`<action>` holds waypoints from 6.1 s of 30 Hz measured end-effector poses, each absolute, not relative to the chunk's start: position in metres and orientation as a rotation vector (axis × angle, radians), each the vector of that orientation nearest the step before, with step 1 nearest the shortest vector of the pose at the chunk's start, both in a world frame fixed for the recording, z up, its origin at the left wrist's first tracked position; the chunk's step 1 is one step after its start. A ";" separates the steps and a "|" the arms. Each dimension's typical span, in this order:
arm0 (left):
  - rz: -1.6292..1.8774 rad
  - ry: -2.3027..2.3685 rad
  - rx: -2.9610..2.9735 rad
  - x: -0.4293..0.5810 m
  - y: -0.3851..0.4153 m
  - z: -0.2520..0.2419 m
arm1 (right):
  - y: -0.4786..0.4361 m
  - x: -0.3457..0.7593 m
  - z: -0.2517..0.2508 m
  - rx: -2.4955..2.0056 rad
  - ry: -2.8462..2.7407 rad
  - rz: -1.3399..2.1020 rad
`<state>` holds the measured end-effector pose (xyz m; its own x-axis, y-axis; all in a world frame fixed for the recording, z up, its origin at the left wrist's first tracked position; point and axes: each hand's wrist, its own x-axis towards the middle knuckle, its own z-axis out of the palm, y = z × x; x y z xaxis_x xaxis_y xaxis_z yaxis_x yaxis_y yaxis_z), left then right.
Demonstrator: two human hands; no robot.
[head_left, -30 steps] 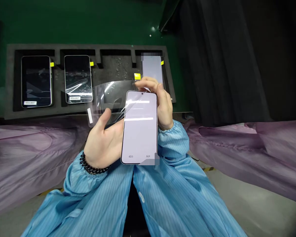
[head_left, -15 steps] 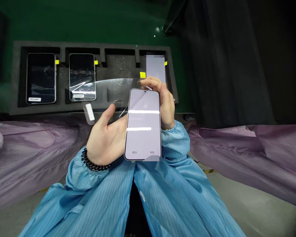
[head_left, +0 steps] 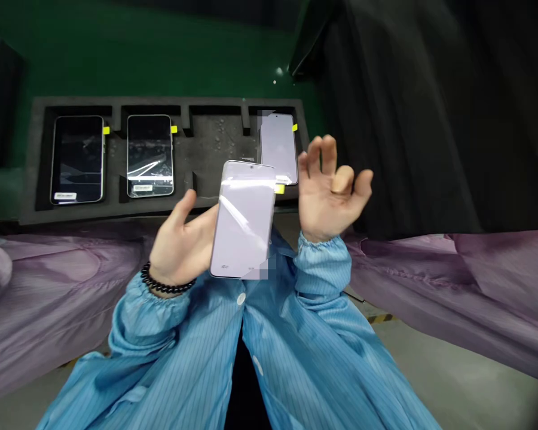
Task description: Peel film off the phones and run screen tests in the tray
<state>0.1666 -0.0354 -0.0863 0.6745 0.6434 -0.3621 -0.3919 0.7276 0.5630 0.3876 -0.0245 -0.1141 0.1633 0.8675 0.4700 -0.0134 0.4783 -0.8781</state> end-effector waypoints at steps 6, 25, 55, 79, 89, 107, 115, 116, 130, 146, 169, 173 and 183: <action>0.825 0.841 0.904 0.146 0.026 -0.079 | -0.060 0.413 -0.114 -1.110 -1.405 0.524; 0.934 1.235 2.590 0.122 0.012 -0.149 | -0.030 0.418 -0.141 -1.545 -2.047 -0.017; 0.679 1.264 2.756 0.122 0.011 -0.154 | -0.028 0.420 -0.145 -1.561 -2.212 -0.115; 0.724 1.300 2.796 0.123 0.010 -0.152 | -0.028 0.419 -0.146 -1.500 -2.121 -0.087; 0.692 1.275 2.833 0.123 0.012 -0.154 | -0.028 0.420 -0.147 -1.537 -2.166 -0.086; 0.764 1.289 2.771 0.123 0.011 -0.154 | -0.028 0.420 -0.149 -1.495 -2.087 -0.045; 0.785 1.280 2.764 0.123 0.011 -0.153 | -0.029 0.418 -0.146 -1.504 -2.103 -0.039; 0.771 1.274 2.778 0.123 0.011 -0.153 | -0.029 0.418 -0.146 -1.504 -2.102 -0.037; 0.757 1.307 2.737 0.125 0.009 -0.154 | -0.026 0.418 -0.141 -1.612 -1.898 0.104; 0.706 1.533 2.409 0.173 0.053 -0.134 | 0.016 0.430 -0.141 -1.851 -1.779 0.064; 0.656 2.180 1.861 0.014 0.087 -0.126 | -0.026 0.376 -0.149 -1.504 -1.844 -0.084; 0.551 2.239 1.739 -0.005 0.078 -0.130 | -0.016 0.379 -0.155 -1.466 -1.912 -0.073; 0.267 2.362 1.759 0.046 0.004 -0.120 | 0.035 0.349 -0.120 -1.450 -2.072 0.127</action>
